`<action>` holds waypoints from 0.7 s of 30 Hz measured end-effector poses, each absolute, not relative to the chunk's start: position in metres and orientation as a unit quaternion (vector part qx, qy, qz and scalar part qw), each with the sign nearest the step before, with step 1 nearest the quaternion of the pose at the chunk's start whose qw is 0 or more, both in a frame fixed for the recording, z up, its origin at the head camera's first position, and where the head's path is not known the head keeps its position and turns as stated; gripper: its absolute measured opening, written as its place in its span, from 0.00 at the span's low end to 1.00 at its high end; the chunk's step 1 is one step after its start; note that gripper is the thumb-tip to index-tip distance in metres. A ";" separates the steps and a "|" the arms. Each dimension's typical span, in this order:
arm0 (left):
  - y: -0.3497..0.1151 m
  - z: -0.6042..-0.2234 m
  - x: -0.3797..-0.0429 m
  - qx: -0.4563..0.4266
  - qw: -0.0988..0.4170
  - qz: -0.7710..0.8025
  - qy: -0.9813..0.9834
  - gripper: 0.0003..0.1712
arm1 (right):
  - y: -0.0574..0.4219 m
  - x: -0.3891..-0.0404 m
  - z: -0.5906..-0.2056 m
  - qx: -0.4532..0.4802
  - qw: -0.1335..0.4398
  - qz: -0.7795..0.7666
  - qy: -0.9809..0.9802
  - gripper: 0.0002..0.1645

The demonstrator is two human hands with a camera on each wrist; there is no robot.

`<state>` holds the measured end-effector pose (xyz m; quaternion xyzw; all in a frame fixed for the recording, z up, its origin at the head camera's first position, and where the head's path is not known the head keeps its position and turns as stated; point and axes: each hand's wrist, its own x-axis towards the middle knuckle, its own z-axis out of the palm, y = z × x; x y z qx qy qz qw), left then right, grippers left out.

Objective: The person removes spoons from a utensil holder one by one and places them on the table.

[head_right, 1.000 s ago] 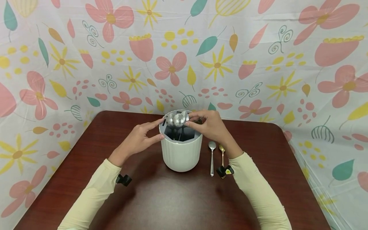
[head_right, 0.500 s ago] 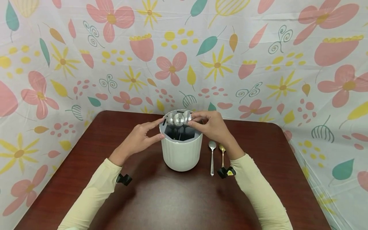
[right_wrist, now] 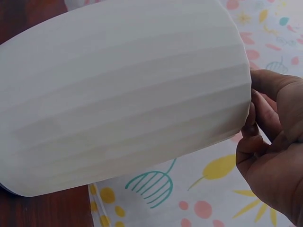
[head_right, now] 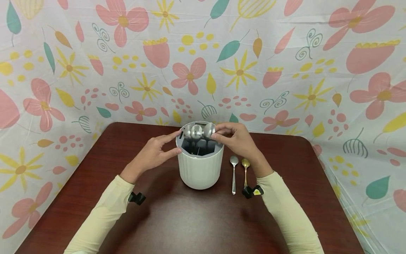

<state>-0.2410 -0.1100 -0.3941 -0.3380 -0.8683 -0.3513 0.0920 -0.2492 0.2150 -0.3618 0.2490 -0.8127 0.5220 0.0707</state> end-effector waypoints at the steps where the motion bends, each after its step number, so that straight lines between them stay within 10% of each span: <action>1: -0.110 -0.394 -0.241 -0.338 0.092 -0.351 -0.868 0.40 | 0.215 -0.249 -0.361 0.250 0.070 0.523 -0.812 0.10; 21: -0.110 -0.395 -0.242 -0.338 0.086 -0.357 -0.866 0.39 | 0.218 -0.253 -0.335 0.273 0.101 0.545 -0.786 0.08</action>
